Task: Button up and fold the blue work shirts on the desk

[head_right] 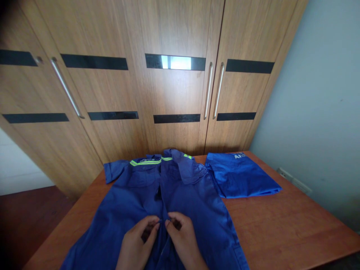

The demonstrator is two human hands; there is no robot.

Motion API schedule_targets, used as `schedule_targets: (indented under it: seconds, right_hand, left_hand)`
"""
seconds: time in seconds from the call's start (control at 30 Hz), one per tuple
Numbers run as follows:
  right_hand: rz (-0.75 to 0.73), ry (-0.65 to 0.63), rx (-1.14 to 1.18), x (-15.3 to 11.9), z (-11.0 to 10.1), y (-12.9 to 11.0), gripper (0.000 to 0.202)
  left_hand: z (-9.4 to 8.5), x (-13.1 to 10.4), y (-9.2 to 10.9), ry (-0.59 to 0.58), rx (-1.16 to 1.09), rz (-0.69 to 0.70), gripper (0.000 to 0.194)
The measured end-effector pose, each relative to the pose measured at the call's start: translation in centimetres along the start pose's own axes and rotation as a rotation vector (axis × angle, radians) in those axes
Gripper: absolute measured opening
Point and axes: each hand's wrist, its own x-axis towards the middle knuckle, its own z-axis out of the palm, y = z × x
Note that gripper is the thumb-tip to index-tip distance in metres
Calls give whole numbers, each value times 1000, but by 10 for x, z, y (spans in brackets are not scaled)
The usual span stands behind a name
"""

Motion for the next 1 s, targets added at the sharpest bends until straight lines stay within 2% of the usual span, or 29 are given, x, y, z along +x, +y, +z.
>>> schedule_targets:
  seconds: [0.17,0.27,0.4,0.5,0.63,0.73,0.8,0.9,1.0]
  right_hand:
    - [10,-16,13,-2,-1,1,40]
    - [-8,-59,32,-5,-1,1,41]
    - [-32,-167,108,-8,0,0,44]
    - [-38,-208,52,-8,1,-2,40]
    - [-217,-104,-279,-8,4,0,28]
    - [-391,18,-555,-12,5,6,28]
    - [-456,54,-706,-15,5,8,29]
    - [-457,72,-805,-17,5,8,24]
    - [-383,76,-734,-15,4,5,17]
  left_hand:
    - [3,-2,4,4,84,106,21]
    - [5,0,4,26,95,121,22]
    - [3,2,5,55,24,37,20]
    - [1,4,5,-8,-95,-72,20]
    - [-1,5,5,-122,-309,-194,30]
    - [1,5,8,-139,-388,-206,28]
    - [3,5,9,-131,-367,-188,23]
    - [5,5,11,-126,-321,-168,20]
    - [3,6,11,-123,-285,-162,24]
